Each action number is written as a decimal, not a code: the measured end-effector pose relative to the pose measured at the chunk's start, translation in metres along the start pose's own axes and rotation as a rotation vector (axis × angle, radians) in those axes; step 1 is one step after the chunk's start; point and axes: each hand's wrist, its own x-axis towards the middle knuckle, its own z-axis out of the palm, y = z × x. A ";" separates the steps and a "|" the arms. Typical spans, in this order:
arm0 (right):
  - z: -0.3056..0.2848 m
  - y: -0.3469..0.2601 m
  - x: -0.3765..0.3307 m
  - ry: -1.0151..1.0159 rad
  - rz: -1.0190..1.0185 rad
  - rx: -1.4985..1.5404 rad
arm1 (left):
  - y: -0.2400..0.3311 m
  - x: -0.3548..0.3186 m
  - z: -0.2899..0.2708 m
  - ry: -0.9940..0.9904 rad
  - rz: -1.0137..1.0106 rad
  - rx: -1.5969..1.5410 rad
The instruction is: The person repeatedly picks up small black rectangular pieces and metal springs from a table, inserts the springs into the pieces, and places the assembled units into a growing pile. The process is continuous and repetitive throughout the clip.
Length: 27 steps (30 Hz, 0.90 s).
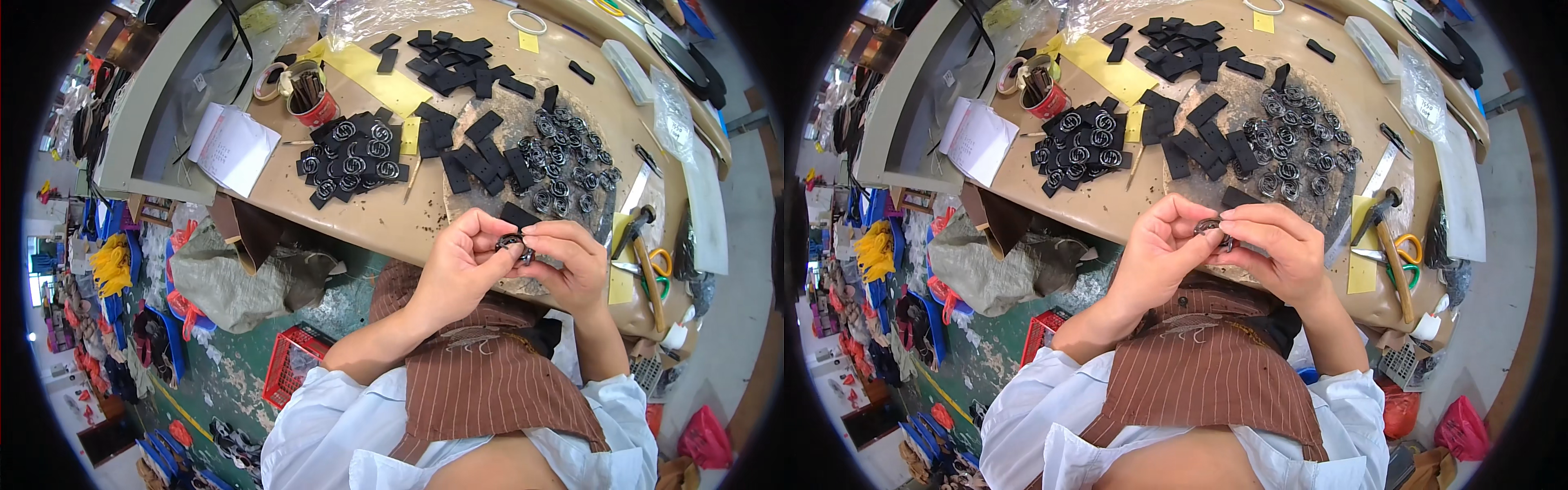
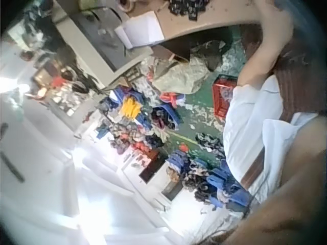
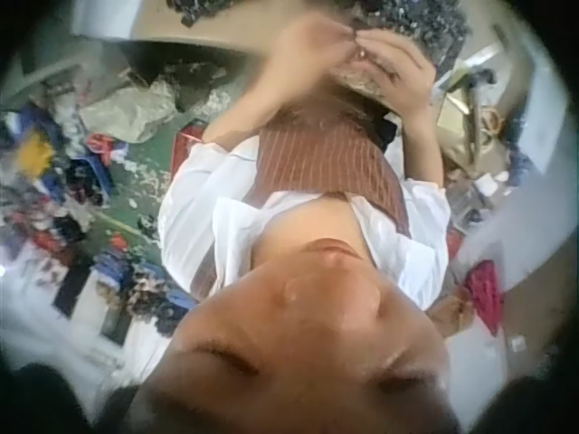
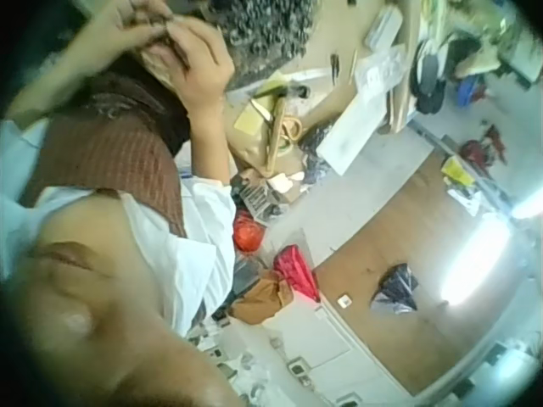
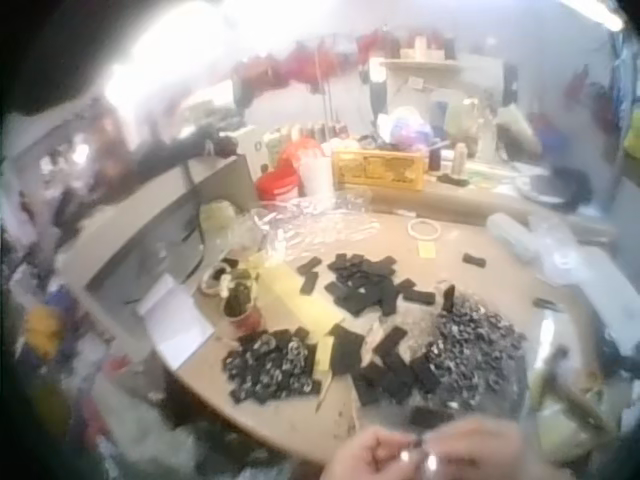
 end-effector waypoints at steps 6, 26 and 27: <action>0.010 0.004 -0.011 0.132 -0.030 0.044 | -0.001 -0.002 0.001 -0.008 0.010 0.121; -0.030 -0.011 0.015 -0.415 0.149 0.084 | 0.014 -0.006 -0.014 -0.119 -0.165 0.285; -0.030 -0.009 0.014 -0.423 0.132 0.251 | 0.016 -0.006 -0.015 -0.180 -0.221 0.274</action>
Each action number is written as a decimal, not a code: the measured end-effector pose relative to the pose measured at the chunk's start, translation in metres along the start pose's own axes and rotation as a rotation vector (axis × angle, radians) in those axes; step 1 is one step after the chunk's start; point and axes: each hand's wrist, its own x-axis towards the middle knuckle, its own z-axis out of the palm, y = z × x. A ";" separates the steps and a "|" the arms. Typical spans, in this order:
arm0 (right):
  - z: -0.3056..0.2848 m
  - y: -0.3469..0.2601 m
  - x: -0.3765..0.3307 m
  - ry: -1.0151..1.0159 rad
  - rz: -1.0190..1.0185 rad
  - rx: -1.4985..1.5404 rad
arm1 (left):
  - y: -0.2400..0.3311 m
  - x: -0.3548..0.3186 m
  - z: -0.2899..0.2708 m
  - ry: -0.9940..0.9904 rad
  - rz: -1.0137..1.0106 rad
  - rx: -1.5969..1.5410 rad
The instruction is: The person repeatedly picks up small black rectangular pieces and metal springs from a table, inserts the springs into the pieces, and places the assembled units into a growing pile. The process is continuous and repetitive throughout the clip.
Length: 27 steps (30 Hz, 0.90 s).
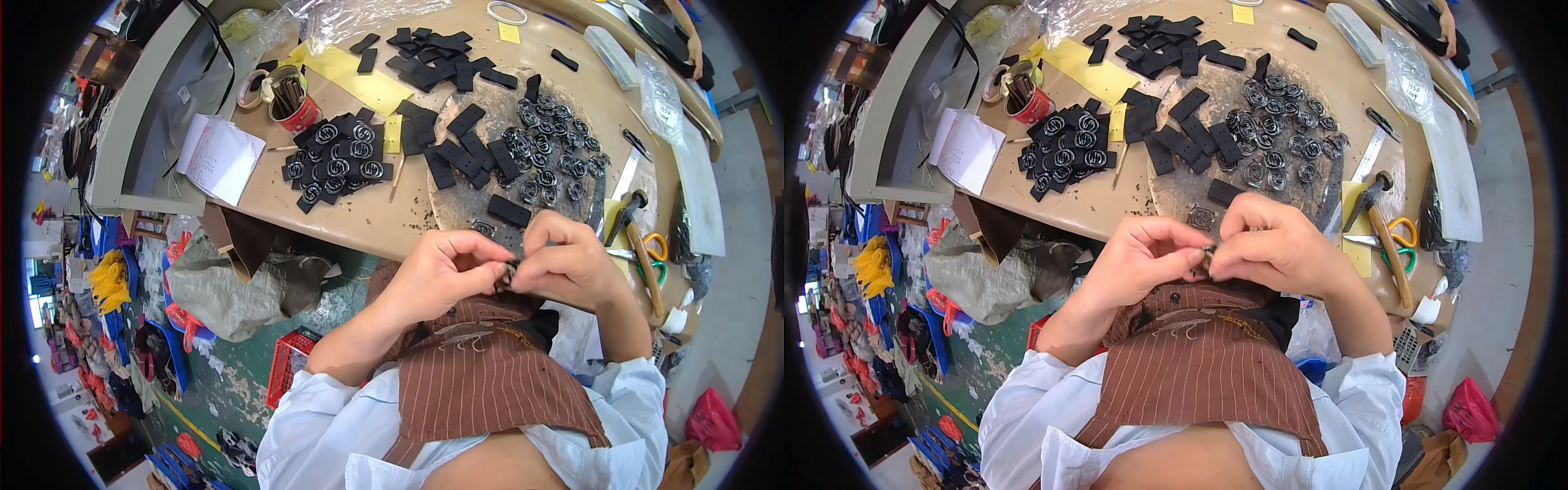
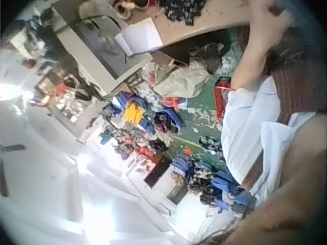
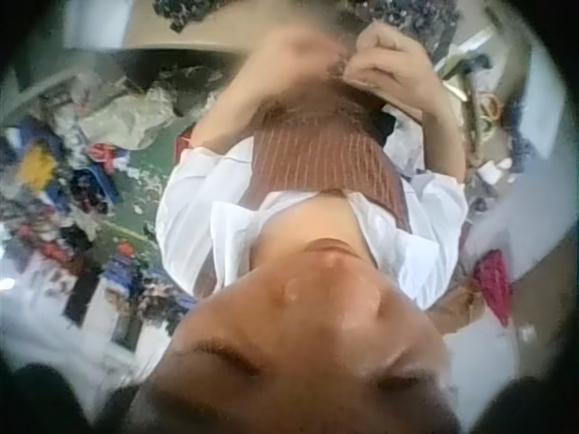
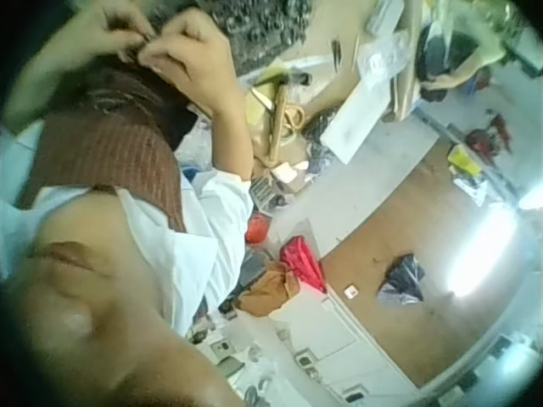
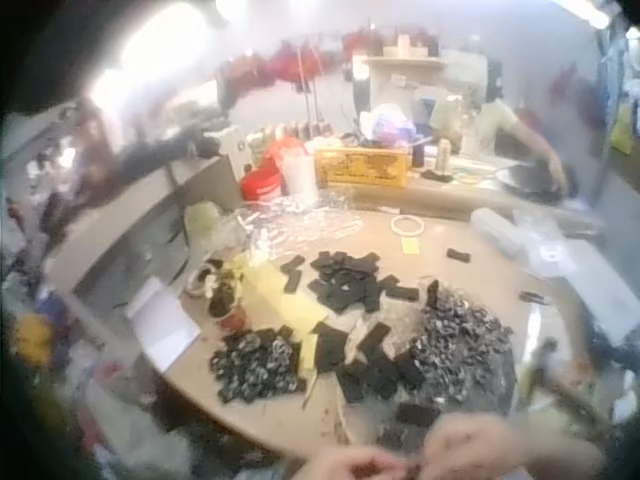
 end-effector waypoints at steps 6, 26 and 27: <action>0.034 0.026 -0.015 0.235 -0.090 0.763 | -0.010 0.007 0.006 -0.175 -0.116 -0.427; 0.046 0.021 -0.066 0.312 0.142 0.183 | -0.043 0.010 0.010 -0.042 -0.121 -0.003; 0.048 0.021 -0.071 0.406 0.187 0.287 | -0.040 0.018 0.010 -0.036 -0.068 0.106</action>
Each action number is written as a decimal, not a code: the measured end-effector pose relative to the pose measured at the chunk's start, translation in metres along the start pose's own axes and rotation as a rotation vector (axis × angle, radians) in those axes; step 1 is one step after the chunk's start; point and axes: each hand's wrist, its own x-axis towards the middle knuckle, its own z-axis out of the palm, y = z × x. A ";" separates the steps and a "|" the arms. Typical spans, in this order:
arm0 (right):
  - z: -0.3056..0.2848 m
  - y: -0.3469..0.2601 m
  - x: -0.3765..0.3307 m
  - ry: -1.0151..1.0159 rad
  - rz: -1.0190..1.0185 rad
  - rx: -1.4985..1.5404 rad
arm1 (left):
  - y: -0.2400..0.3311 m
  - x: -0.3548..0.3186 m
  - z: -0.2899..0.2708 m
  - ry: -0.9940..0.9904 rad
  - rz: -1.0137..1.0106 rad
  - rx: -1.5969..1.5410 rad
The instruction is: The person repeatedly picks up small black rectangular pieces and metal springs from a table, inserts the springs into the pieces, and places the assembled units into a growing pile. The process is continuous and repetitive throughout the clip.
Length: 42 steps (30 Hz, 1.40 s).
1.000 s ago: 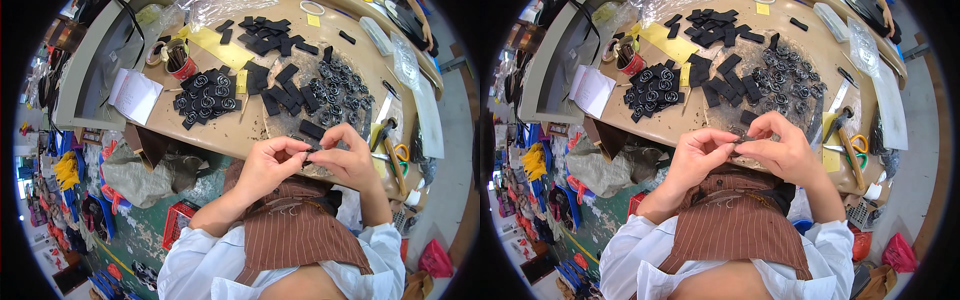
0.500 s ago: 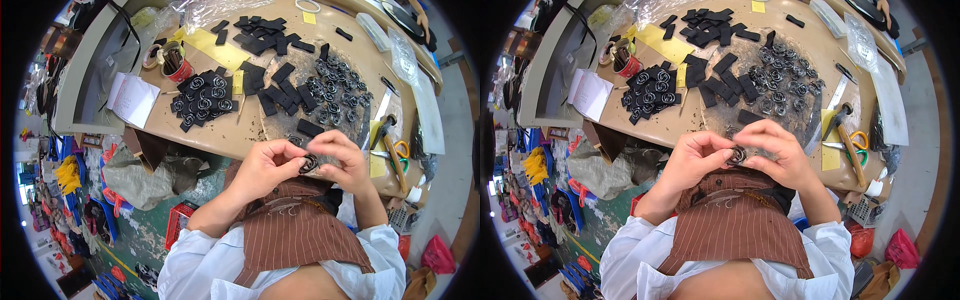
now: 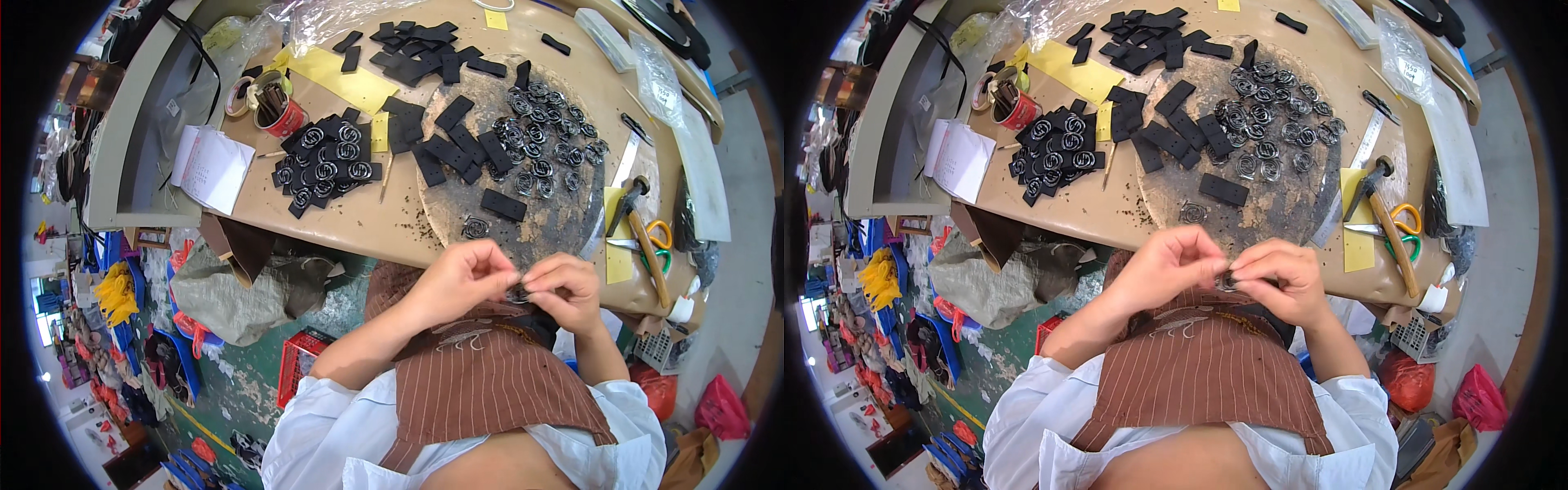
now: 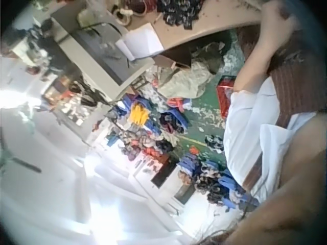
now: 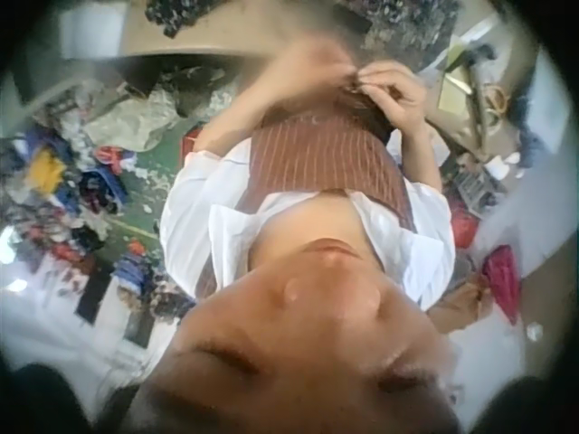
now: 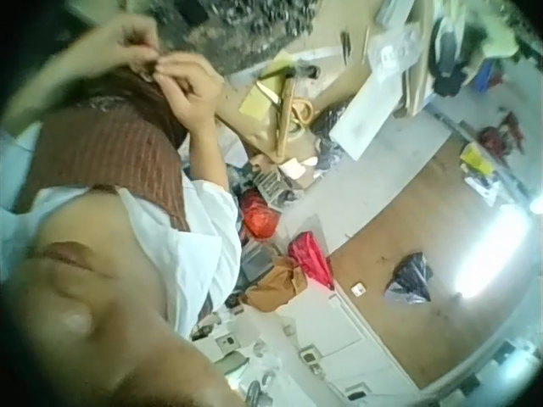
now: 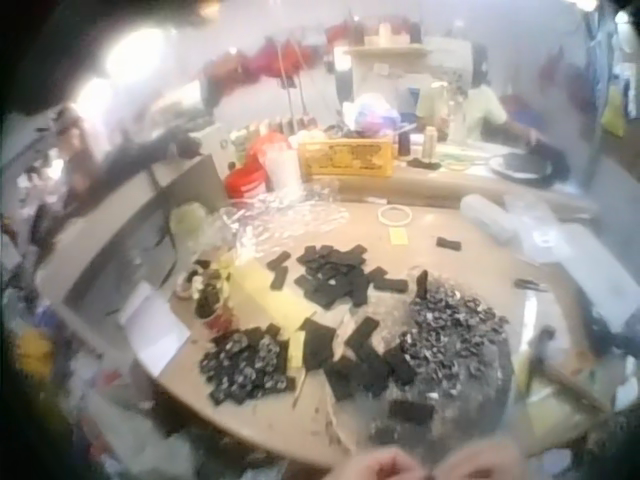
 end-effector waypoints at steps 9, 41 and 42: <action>-0.012 -0.003 -0.011 0.265 0.135 0.412 | 0.025 0.074 -0.012 0.253 0.531 1.384; -0.001 -0.019 0.025 0.230 -0.008 -0.015 | 0.025 -0.002 0.029 0.162 0.308 -0.013; 0.000 -0.019 0.026 0.236 0.014 0.006 | 0.025 -0.003 0.029 0.159 0.293 -0.053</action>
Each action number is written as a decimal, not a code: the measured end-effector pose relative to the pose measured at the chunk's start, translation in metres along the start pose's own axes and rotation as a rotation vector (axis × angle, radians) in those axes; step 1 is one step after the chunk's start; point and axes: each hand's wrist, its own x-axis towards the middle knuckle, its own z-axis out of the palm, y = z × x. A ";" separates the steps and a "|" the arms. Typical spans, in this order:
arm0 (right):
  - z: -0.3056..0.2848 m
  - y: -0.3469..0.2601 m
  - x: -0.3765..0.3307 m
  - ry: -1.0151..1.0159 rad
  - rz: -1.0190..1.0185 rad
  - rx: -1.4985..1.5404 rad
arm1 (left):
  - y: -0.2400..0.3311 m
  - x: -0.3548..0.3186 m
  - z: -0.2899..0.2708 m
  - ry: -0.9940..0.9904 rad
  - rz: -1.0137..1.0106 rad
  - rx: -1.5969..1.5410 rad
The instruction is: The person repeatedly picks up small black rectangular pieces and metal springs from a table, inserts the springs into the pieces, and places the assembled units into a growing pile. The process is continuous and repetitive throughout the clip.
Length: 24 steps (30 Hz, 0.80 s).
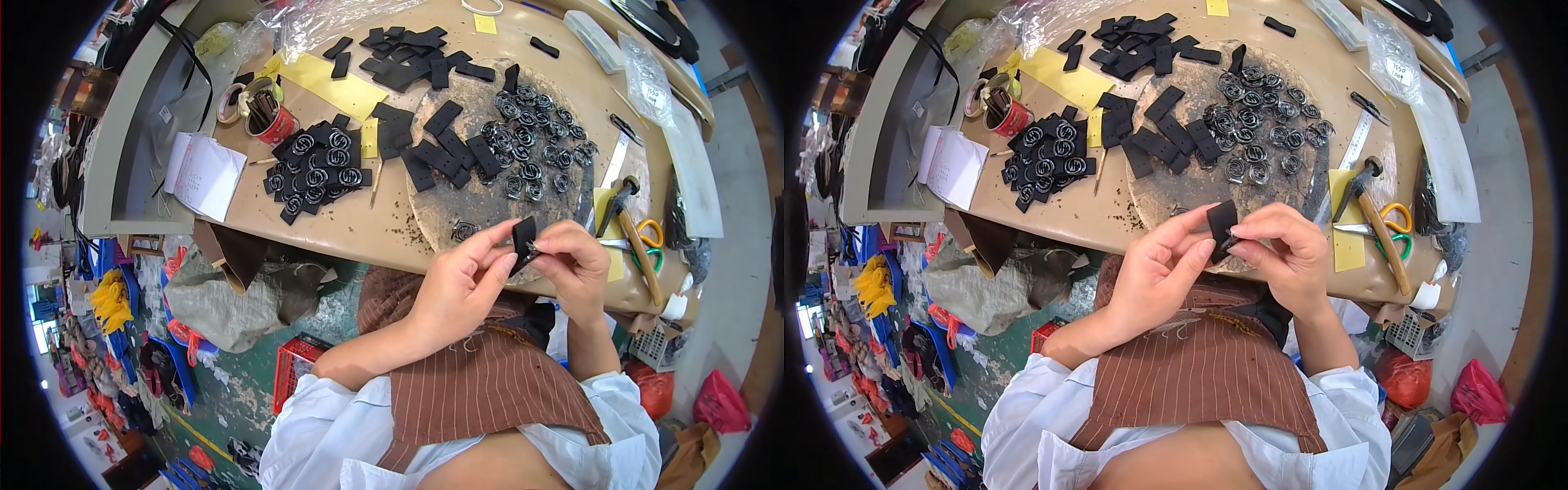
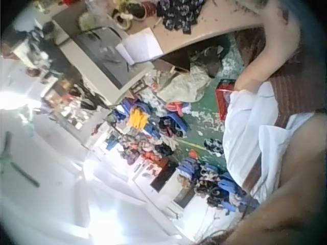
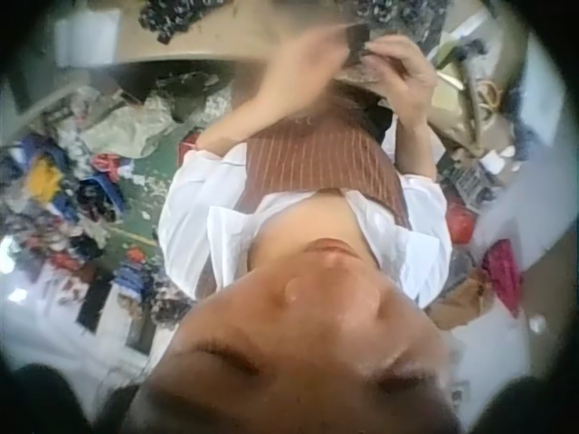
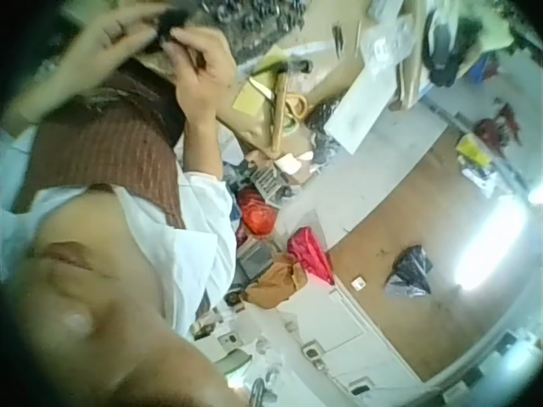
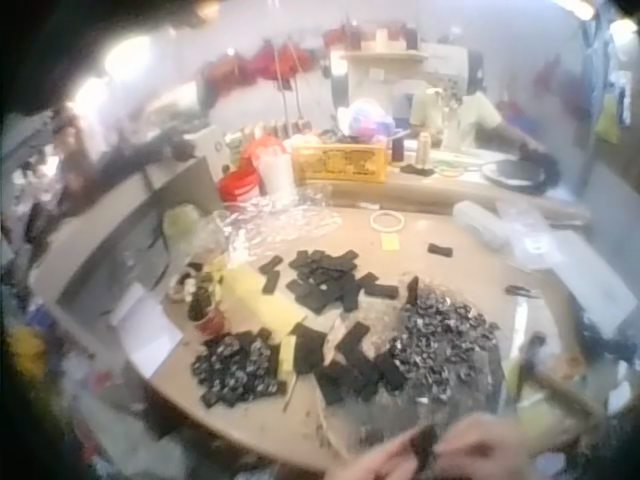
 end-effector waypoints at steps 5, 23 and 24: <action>0.004 0.004 0.000 -0.006 0.028 0.047 | 0.002 0.002 0.000 0.041 -0.054 -0.082; 0.009 -0.001 0.006 -0.059 0.382 0.381 | 0.002 0.007 -0.015 -0.031 -0.042 0.158; 0.006 0.004 0.004 -0.073 0.350 0.389 | -0.003 0.007 -0.013 0.018 -0.012 0.070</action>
